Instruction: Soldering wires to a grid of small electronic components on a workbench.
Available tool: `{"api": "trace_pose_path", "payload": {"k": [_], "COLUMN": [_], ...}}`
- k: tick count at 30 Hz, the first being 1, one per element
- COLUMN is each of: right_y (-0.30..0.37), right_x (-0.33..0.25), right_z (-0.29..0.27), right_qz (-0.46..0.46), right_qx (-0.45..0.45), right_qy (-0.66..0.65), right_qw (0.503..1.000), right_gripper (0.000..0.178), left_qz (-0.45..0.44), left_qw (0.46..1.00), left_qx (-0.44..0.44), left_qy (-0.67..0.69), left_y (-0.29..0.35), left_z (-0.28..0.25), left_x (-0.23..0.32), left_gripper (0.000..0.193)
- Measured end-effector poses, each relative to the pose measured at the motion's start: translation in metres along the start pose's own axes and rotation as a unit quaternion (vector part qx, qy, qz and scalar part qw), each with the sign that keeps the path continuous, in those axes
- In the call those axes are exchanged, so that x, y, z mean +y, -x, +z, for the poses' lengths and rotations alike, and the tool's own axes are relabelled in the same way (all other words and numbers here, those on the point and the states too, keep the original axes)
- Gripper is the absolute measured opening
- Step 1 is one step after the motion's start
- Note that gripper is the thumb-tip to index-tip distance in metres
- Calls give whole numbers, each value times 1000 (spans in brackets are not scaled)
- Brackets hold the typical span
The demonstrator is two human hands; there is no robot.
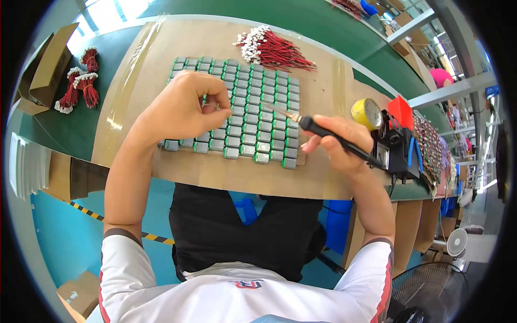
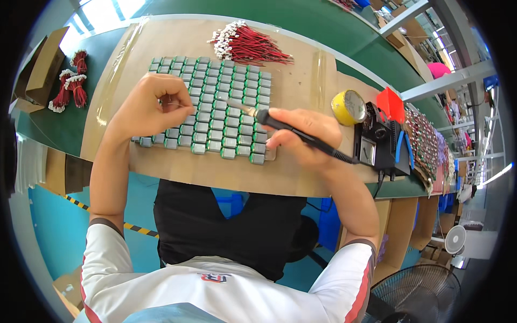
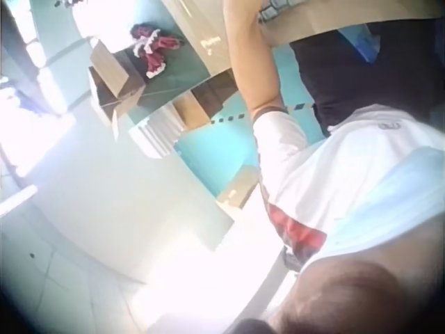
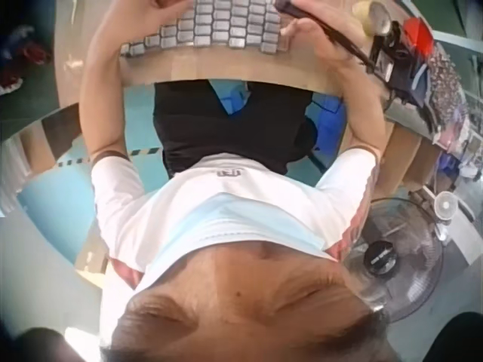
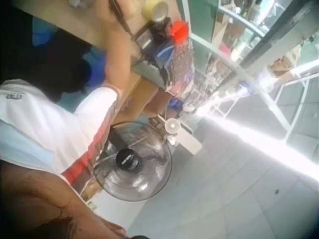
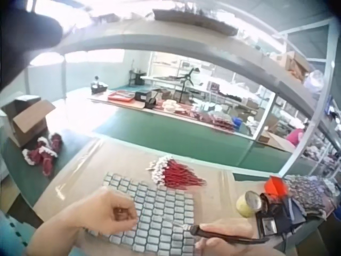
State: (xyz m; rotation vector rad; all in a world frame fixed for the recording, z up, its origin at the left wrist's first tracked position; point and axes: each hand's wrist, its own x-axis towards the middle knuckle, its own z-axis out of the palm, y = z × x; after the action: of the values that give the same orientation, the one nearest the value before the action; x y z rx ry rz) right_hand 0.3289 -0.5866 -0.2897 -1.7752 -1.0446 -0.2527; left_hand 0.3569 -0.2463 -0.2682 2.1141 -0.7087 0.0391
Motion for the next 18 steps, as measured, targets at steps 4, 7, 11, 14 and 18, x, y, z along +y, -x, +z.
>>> {"api": "trace_pose_path", "payload": {"k": [4,7,11,14,18], "right_y": [10,14,13,15,11], "right_x": [6,7,7,7,8], "right_z": [15,15,13,17,16], "right_qz": [6,43,59,59,41], "right_qx": [45,49,34,30,-7], "right_qy": [-21,-32,-37,-39,-12], "right_qw": [999,997,997,997,999], "right_gripper": [28,27,28,30,30], "left_qz": [-19,-19,-18,-33,-9], "left_qw": [998,997,995,994,994], "left_qx": [-56,-71,-97,-106,-110], "left_qy": [30,23,9,22,8], "left_y": [-3,-5,-7,-8,-9], "left_z": [7,11,9,8,9], "left_x": [-2,-4,-6,-4,-6], "left_gripper": [10,9,12,13,13]}}
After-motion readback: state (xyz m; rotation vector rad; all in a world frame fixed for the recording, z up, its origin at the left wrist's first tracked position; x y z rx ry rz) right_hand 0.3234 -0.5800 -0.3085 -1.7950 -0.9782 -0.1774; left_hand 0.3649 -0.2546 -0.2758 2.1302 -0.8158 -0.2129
